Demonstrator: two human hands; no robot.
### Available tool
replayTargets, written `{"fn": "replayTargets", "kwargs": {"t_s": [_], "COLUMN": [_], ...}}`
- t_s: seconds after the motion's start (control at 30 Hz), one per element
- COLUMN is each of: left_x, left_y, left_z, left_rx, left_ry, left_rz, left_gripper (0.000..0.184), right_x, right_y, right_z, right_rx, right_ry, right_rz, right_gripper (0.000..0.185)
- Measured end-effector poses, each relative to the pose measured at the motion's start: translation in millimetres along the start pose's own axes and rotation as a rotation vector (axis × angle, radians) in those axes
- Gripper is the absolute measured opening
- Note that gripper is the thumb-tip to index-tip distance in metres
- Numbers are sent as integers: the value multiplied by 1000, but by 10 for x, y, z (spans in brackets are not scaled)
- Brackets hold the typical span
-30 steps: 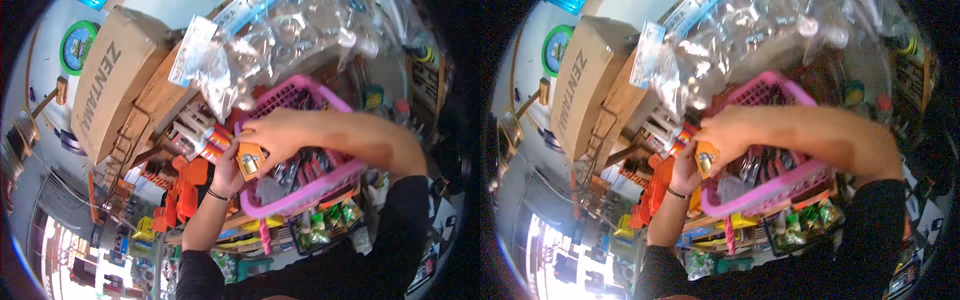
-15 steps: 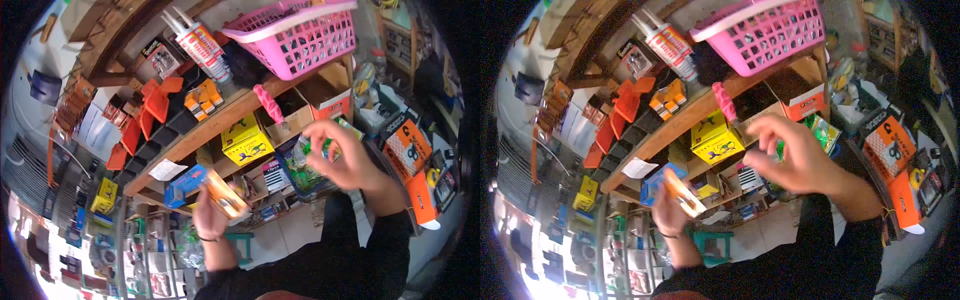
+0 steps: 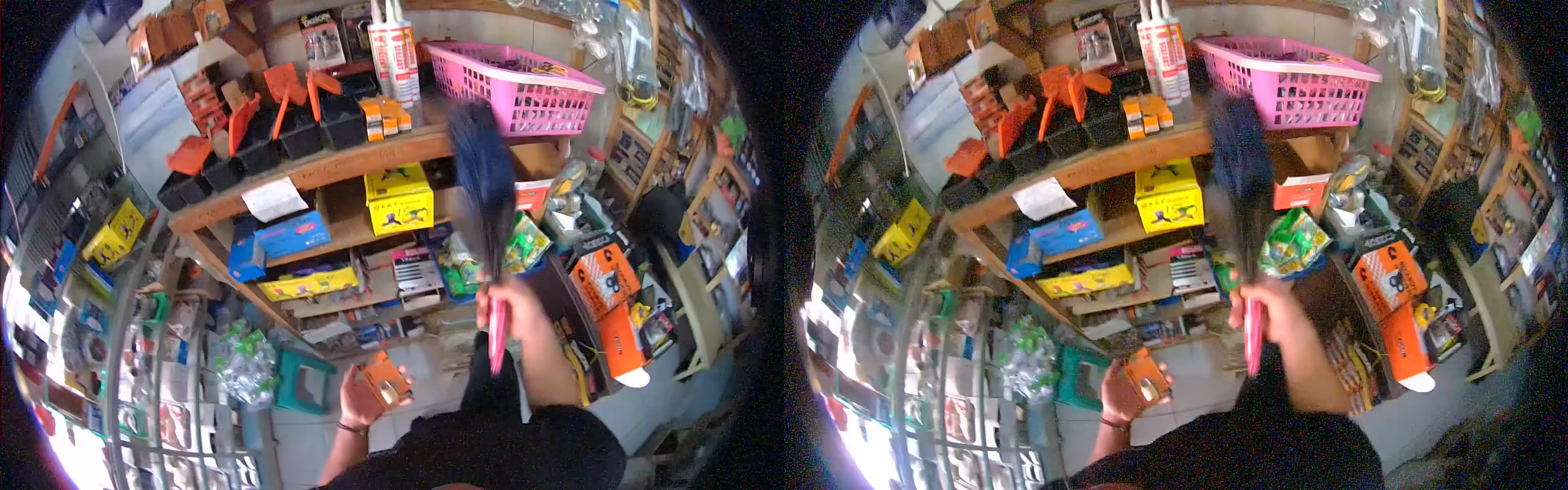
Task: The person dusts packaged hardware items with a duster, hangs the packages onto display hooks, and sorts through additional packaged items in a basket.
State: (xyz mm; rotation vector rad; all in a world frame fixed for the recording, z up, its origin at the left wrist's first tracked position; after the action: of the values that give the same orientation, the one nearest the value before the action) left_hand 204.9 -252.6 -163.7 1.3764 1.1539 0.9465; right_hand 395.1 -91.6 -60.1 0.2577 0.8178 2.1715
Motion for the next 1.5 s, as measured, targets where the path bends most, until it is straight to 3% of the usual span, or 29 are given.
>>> {"fn": "replayTargets", "kwargs": {"t_s": [0.07,0.1,0.17,0.2,0.23,0.3,0.37,0.43,0.5,0.53,0.57,0.63,0.7,0.77,0.8,0.83,0.9,0.97,1.03,1.1,1.17,1.2,1.23,1.3,1.33,1.37,1.43,1.47,1.5], "left_x": [-104,-43,56,86,83,111,120,123,272,193,140,-85,-128,-158,-135,-160,-157,-70,44,47,163,196,239,347,426,408,597,655,666], "left_y": [-86,-130,-28,10,58,178,125,300,-267,-320,-361,284,12,-193,351,451,446,474,446,573,409,533,463,394,354,587,260,275,379], "left_z": [21,-67,-190,-266,-324,-456,-577,-639,-953,-1045,-1099,-1093,-1197,-1243,-1145,-1177,-1254,-1254,-1256,-1245,-1293,-1227,-1185,-1160,-1186,-1127,-1169,-1138,-1081], "left_rx": [-2,20,158,150,139,195,-40,175,108,81,49,13,-77,105,228,234,-89,-81,259,242,-72,-313,-325,235,214,149,-101,-21,67], "left_ry": [-33,-60,-10,49,109,205,161,381,306,347,394,536,468,468,459,473,489,484,497,489,523,392,391,486,450,390,413,415,471], "left_rz": [-54,-90,-36,-49,-66,-4,154,-91,22,15,5,-75,-36,323,349,358,155,196,341,419,47,97,95,192,185,340,214,198,-20], "left_gripper": [54,54,59,59,59,57,55,50,47,47,46,48,51,52,54,54,59,56,55,56,62,61,61,63,63,62,62,63,61], "right_x": [-195,-274,-554,-638,-747,-856,-857,-844,-745,-732,-694,-629,-585,-552,-450,-431,-373,-358,-379,-370,-441,-430,-463,-424,-383,-368,-433,-365,-376], "right_y": [-277,-423,-510,-406,-393,-1,449,528,520,672,693,616,742,737,695,568,473,547,770,622,436,340,306,354,325,235,42,43,2], "right_z": [-543,-836,-1174,-1234,-1353,-1286,-1158,-1310,-1519,-1439,-1437,-1477,-1433,-1476,-1583,-1624,-1602,-1534,-1406,-1501,-1529,-1639,-1650,-1601,-1540,-1475,-1402,-1413,-1397], "right_rx": [15,-162,-853,-875,-835,-941,-966,-987,-916,-780,-798,-848,-865,-987,-865,-874,-759,-764,-1137,-1115,-854,-764,-770,-1039,-1039,-998,-884,-843,-827], "right_ry": [168,222,201,298,427,170,348,508,56,224,230,529,527,680,324,317,407,314,271,233,521,396,404,290,281,351,502,335,341], "right_rz": [-115,-143,-196,-92,-210,-178,-91,-13,198,143,153,14,19,168,230,243,-70,-40,220,192,-157,-118,-123,126,121,-36,-345,-220,-216], "right_gripper": [16,22,34,38,31,27,30,35,40,31,31,24,28,29,33,33,31,31,29,29,30,32,32,31,31,30,29,29,29]}}
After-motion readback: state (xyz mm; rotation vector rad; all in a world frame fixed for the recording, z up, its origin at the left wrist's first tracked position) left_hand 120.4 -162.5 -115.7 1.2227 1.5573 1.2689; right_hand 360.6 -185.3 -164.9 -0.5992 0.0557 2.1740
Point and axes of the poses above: each hand's wrist, its own x-axis towards the middle knuckle, its own y-axis out of the palm, z = x × y, the point moved 4 cm from there along x, towards the middle knuckle, and after that the axes turned 3 degrees about -z, right-handed, at the moved point
